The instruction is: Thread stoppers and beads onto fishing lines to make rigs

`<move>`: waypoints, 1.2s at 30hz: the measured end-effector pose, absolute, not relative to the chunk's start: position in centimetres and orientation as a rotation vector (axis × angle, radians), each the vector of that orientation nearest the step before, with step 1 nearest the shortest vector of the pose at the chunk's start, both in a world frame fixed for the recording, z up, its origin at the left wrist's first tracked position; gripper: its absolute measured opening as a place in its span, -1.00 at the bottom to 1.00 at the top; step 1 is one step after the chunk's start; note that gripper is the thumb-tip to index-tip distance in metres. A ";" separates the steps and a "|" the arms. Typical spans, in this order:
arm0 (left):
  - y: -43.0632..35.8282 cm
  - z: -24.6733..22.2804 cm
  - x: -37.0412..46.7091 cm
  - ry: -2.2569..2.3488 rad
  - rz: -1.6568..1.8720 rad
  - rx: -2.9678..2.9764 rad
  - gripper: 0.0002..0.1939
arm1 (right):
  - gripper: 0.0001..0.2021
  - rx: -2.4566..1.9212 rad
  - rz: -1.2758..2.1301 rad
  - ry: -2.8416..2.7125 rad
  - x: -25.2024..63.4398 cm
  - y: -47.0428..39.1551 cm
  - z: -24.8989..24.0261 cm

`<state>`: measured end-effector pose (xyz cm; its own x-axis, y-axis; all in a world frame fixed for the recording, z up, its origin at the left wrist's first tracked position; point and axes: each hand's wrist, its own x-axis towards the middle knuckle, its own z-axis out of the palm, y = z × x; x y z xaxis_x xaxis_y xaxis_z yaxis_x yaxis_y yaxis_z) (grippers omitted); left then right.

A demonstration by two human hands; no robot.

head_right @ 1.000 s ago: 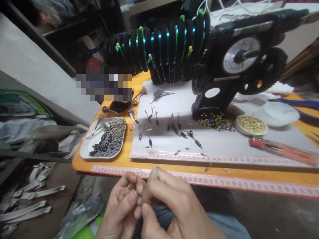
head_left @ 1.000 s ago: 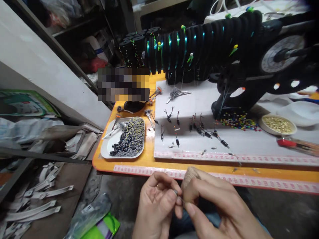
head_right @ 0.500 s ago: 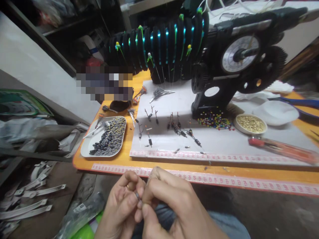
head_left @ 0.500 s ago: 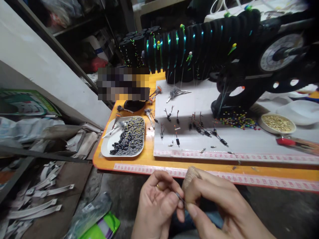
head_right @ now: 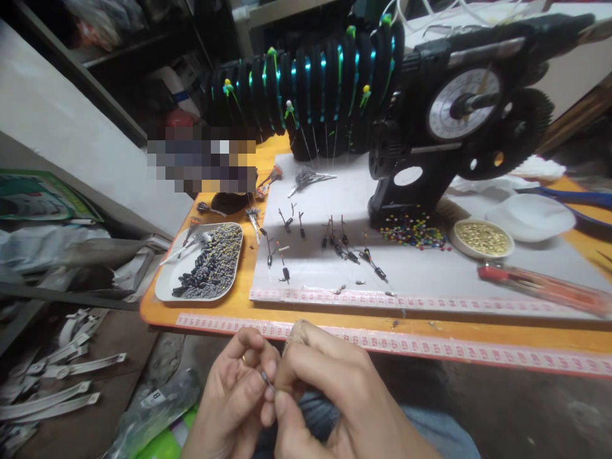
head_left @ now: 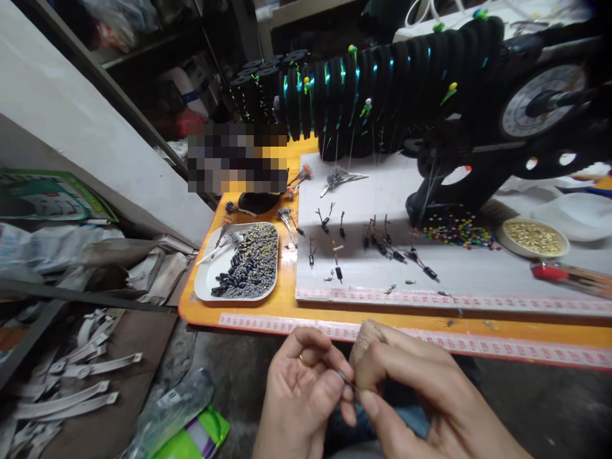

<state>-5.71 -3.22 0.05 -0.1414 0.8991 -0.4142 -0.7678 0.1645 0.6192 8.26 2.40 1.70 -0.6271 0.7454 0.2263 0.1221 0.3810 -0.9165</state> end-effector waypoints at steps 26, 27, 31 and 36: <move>-4.0 0.0 -9.7 1.415 1.526 1.684 -0.95 | -0.83 -0.830 1.144 -1.971 9.1 3.4 2.2; -3.9 0.1 -10.1 1.394 1.462 1.723 -0.95 | -0.83 -0.837 1.128 -1.983 9.1 3.4 2.3; -3.6 0.3 -11.0 1.310 1.280 1.841 -0.88 | -0.83 -0.835 1.100 -2.014 8.9 3.7 2.6; -2.8 0.1 -8.2 1.312 1.778 1.591 -0.65 | -0.82 -0.733 1.208 -1.959 8.8 3.9 2.5</move>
